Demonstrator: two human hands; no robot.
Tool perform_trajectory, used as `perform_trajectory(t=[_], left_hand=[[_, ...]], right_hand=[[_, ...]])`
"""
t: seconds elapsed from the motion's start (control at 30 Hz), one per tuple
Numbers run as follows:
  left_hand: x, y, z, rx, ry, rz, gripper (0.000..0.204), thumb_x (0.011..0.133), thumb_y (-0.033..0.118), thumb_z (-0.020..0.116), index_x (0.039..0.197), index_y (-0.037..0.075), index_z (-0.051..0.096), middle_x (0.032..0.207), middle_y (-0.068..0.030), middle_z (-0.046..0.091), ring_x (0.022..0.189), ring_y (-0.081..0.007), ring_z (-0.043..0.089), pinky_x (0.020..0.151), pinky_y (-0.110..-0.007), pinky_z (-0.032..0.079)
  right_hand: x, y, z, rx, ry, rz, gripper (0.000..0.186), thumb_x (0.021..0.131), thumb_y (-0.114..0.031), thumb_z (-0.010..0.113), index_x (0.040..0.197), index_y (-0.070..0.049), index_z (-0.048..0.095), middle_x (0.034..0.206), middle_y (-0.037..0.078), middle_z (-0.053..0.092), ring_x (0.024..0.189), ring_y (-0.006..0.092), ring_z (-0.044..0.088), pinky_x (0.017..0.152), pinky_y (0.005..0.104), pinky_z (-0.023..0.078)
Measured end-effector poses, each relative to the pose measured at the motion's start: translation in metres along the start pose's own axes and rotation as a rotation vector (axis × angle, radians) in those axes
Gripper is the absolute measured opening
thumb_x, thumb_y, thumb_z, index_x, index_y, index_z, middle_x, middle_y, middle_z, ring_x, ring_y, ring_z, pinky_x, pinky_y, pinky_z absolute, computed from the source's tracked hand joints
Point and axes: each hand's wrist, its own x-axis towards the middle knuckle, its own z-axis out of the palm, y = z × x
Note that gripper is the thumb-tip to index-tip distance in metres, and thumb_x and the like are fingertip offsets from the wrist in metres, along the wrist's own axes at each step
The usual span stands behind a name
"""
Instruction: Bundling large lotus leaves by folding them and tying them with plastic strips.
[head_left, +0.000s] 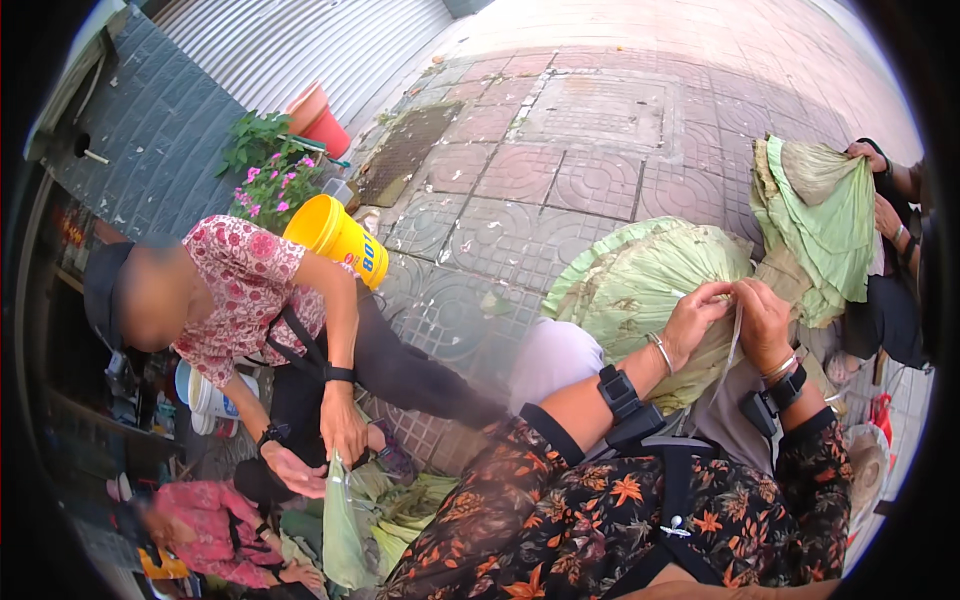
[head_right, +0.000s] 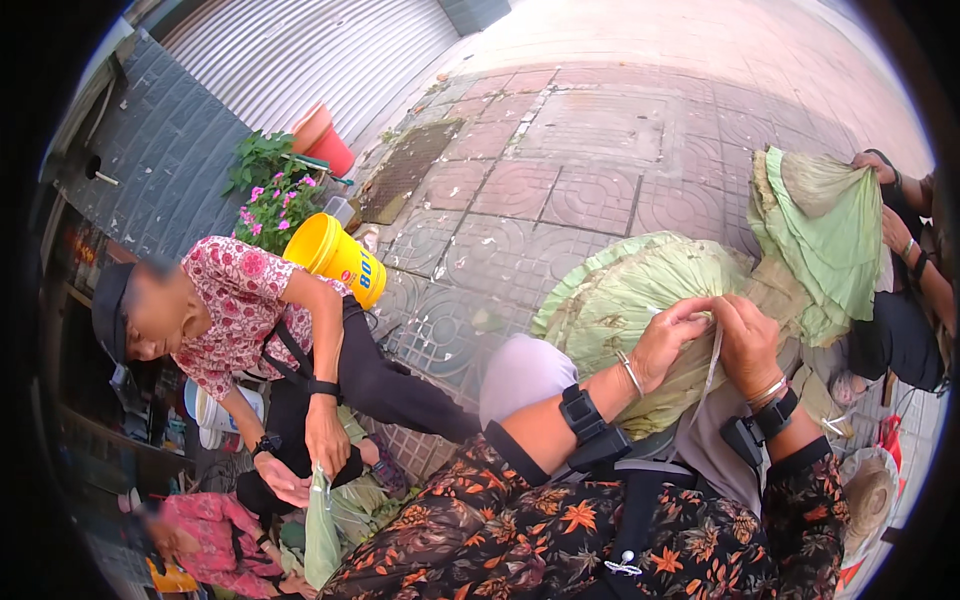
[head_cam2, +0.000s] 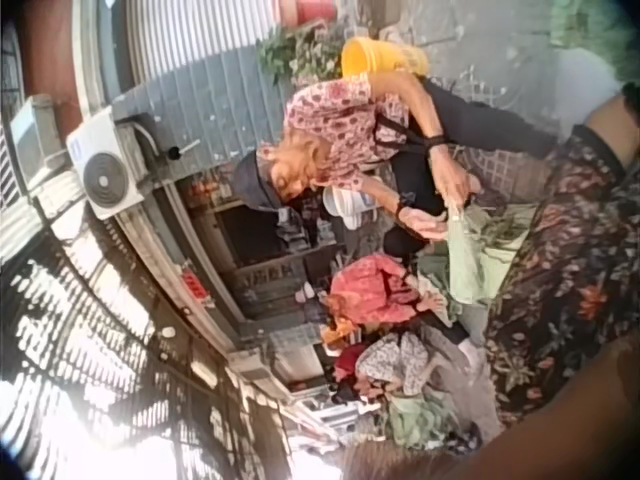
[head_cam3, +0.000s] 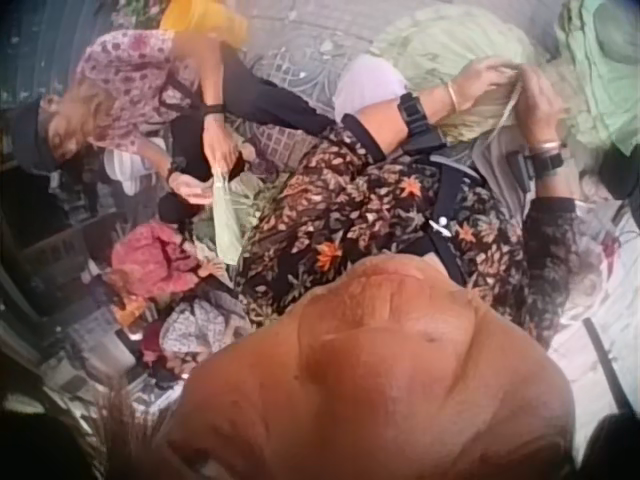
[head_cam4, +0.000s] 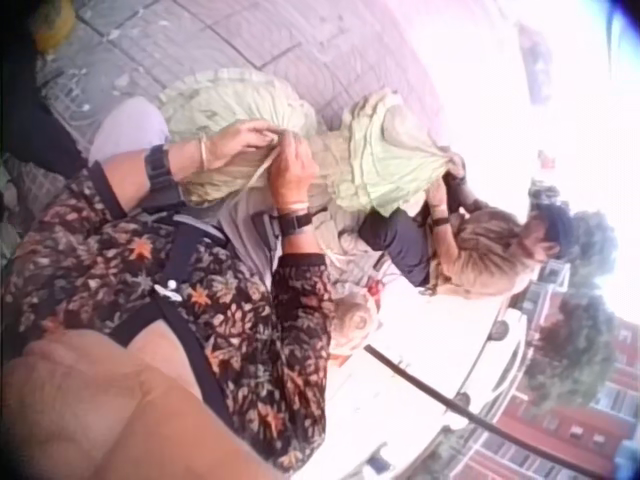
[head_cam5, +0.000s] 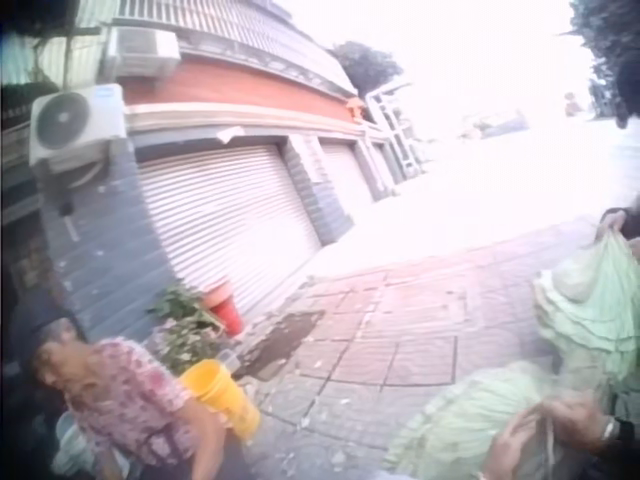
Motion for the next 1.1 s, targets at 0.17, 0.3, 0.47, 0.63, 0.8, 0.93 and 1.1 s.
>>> perform_trajectory(t=[0.17,0.3,0.47,0.63,0.8,0.93,1.1], left_hand=[[0.0,-0.002,-0.001,-0.129,0.028,-0.114,0.032,0.094,0.017,0.05,0.124,0.007,0.055,0.104,-0.0013,0.059,0.096,-0.0087,0.054,0.082,-0.026,0.046],[0.001,-0.005,0.0,-0.057,-0.032,-0.036,0.03,0.095,0.016,0.049,0.123,0.009,0.056,0.102,-0.0003,0.059,0.093,-0.0078,0.055,0.078,-0.026,0.048],[-0.003,0.001,0.001,0.066,-0.039,-0.112,0.027,0.094,0.013,0.05,0.12,0.012,0.058,0.096,0.0026,0.056,0.086,-0.0052,0.054,0.071,-0.023,0.049],[-0.001,0.003,-0.006,0.254,0.025,-0.07,0.021,0.092,0.014,0.055,0.112,0.009,0.06,0.094,0.003,0.058,0.085,-0.0055,0.056,0.067,-0.022,0.05],[0.002,-0.001,-0.01,0.288,-0.02,-0.057,0.017,0.091,0.016,0.056,0.107,0.009,0.061,0.095,0.0024,0.063,0.085,-0.0065,0.058,0.064,-0.023,0.05],[0.004,-0.005,-0.01,0.231,0.07,-0.045,0.016,0.092,0.013,0.053,0.105,0.009,0.061,0.092,0.003,0.062,0.081,-0.0074,0.058,0.061,-0.023,0.049],[0.006,-0.008,-0.01,0.3,0.038,0.008,0.024,0.092,0.011,0.051,0.114,0.01,0.061,0.091,0.0033,0.061,0.078,-0.0065,0.057,0.058,-0.021,0.049]], right_hand=[[-0.005,-0.001,-0.001,0.008,-0.022,0.102,0.019,0.07,0.002,0.063,0.088,-0.005,0.057,0.083,0.011,0.058,0.07,0.0302,0.062,0.057,0.0367,0.049],[-0.004,-0.003,-0.005,0.005,-0.026,0.098,0.016,0.07,0.001,0.063,0.082,-0.005,0.056,0.079,0.011,0.055,0.066,0.0299,0.059,0.055,0.0363,0.047],[-0.007,0.0,-0.008,0.058,-0.06,0.118,0.011,0.07,-0.001,0.062,0.077,-0.005,0.056,0.075,0.009,0.053,0.065,0.0289,0.058,0.053,0.0357,0.045],[-0.003,0.0,-0.007,0.122,-0.069,0.056,0.011,0.069,-0.002,0.064,0.076,-0.006,0.055,0.073,0.009,0.053,0.064,0.029,0.057,0.053,0.0359,0.045],[-0.003,-0.004,-0.011,0.171,-0.094,0.11,0.011,0.071,-0.002,0.065,0.074,-0.005,0.055,0.074,0.01,0.053,0.064,0.0297,0.057,0.054,0.036,0.045],[-0.003,-0.004,-0.008,0.172,-0.091,0.117,0.011,0.072,-0.002,0.066,0.074,-0.005,0.055,0.074,0.01,0.053,0.064,0.0304,0.057,0.055,0.0362,0.045],[-0.004,-0.002,-0.008,0.157,-0.08,0.133,0.011,0.072,-0.002,0.065,0.076,-0.005,0.055,0.075,0.01,0.053,0.065,0.0306,0.058,0.055,0.0368,0.045]])
